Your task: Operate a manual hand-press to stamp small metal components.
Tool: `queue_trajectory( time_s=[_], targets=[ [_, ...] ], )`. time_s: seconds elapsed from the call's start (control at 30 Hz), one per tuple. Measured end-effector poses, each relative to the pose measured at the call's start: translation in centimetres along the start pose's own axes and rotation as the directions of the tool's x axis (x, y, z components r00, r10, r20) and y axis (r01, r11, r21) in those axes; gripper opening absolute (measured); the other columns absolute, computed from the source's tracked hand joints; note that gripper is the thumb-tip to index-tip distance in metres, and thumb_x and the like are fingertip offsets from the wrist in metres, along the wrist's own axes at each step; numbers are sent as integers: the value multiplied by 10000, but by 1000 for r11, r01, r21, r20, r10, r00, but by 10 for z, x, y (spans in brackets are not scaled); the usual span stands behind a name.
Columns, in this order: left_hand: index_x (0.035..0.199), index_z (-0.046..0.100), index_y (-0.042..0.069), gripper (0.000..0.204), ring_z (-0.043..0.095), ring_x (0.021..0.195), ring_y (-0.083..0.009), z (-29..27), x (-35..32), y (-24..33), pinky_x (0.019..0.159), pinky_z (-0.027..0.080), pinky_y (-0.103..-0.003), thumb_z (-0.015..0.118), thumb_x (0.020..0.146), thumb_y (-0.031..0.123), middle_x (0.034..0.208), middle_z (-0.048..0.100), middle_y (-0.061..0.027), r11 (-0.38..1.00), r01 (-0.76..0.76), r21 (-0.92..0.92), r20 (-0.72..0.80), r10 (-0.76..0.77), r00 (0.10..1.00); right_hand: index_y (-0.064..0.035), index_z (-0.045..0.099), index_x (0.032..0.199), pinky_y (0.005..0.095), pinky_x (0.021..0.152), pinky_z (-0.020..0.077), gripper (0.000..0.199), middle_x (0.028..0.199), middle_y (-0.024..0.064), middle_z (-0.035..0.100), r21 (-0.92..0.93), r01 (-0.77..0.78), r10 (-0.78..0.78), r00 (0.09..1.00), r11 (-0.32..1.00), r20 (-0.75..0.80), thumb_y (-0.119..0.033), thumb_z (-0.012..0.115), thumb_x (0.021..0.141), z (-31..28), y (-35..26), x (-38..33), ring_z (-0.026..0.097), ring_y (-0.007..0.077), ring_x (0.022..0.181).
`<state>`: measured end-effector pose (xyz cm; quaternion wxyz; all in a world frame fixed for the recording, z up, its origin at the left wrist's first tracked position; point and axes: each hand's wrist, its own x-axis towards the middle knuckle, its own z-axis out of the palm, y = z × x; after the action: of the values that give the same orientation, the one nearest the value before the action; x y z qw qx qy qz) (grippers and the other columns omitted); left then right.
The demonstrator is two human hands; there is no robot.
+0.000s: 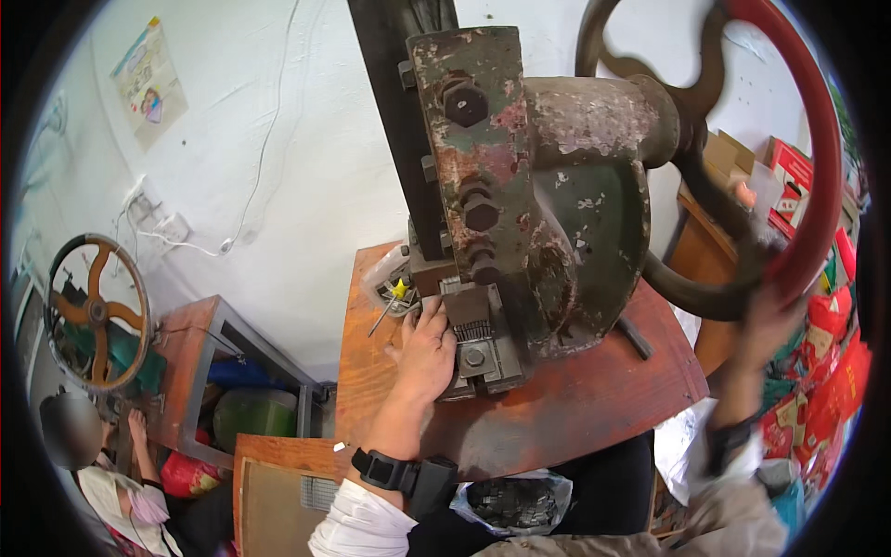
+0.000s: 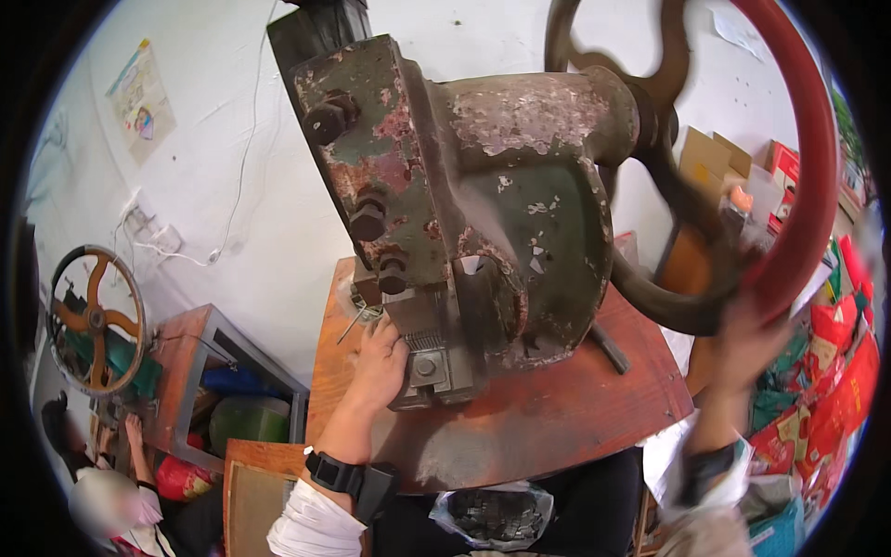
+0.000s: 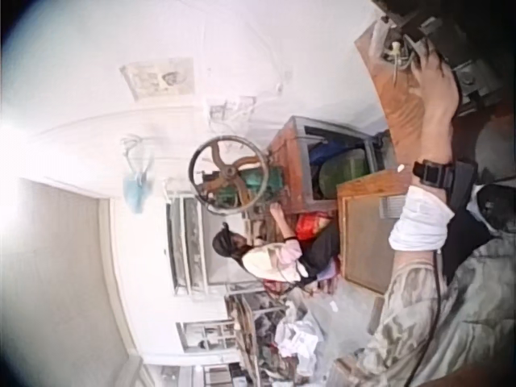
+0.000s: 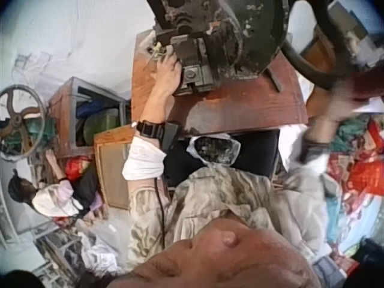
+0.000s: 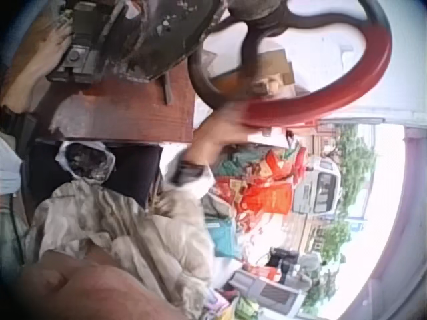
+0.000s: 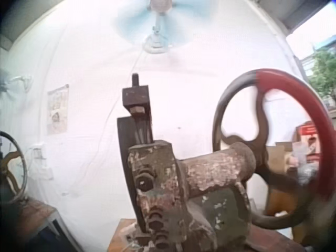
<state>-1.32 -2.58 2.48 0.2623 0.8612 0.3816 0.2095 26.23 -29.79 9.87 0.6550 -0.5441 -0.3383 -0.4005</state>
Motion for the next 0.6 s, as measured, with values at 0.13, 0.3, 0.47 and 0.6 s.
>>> queue_trajectory(
  time_s=[0.13, 0.3, 0.47, 0.6],
  targets=[
    [1246, 475, 110, 385, 227, 1322, -344, 10, 10, -10, 930, 118, -746, 417, 876, 201, 1446, 294, -53, 996, -85, -32, 26, 86, 996, 24, 451, 1182, 299, 883, 406, 521, 1012, 100, 598, -100, -29, 29, 1000, 995, -4, -157, 698, 761, 15, 21, -52, 570, 178, 951],
    [1258, 468, 116, 389, 225, 1319, -361, -2, 8, -11, 945, 119, -728, 415, 880, 187, 1448, 299, -50, 998, -35, -56, 32, 37, 999, 12, 562, 1108, 268, 808, 434, 396, 944, 65, 621, -369, 47, 141, 873, 928, 466, -290, 566, 852, -21, -18, 156, 574, 135, 850],
    [1256, 472, 111, 381, 238, 1310, -363, -11, -1, -10, 948, 114, -719, 399, 891, 192, 1449, 299, -55, 995, -47, -83, -27, 45, 999, 17, 557, 1112, 271, 827, 431, 417, 976, 65, 614, -21, -302, 298, 921, 953, 249, -312, 562, 855, -105, 98, 175, 573, 137, 866],
    [1223, 490, 98, 370, 266, 1294, -352, -12, -5, -13, 936, 141, -721, 406, 876, 193, 1425, 332, -73, 999, -10, -30, -35, 9, 999, 22, 552, 1115, 274, 845, 428, 439, 1007, 66, 607, 409, -503, 487, 860, 761, 152, -334, 558, 858, 58, -79, 36, 573, 139, 883]
  ],
)
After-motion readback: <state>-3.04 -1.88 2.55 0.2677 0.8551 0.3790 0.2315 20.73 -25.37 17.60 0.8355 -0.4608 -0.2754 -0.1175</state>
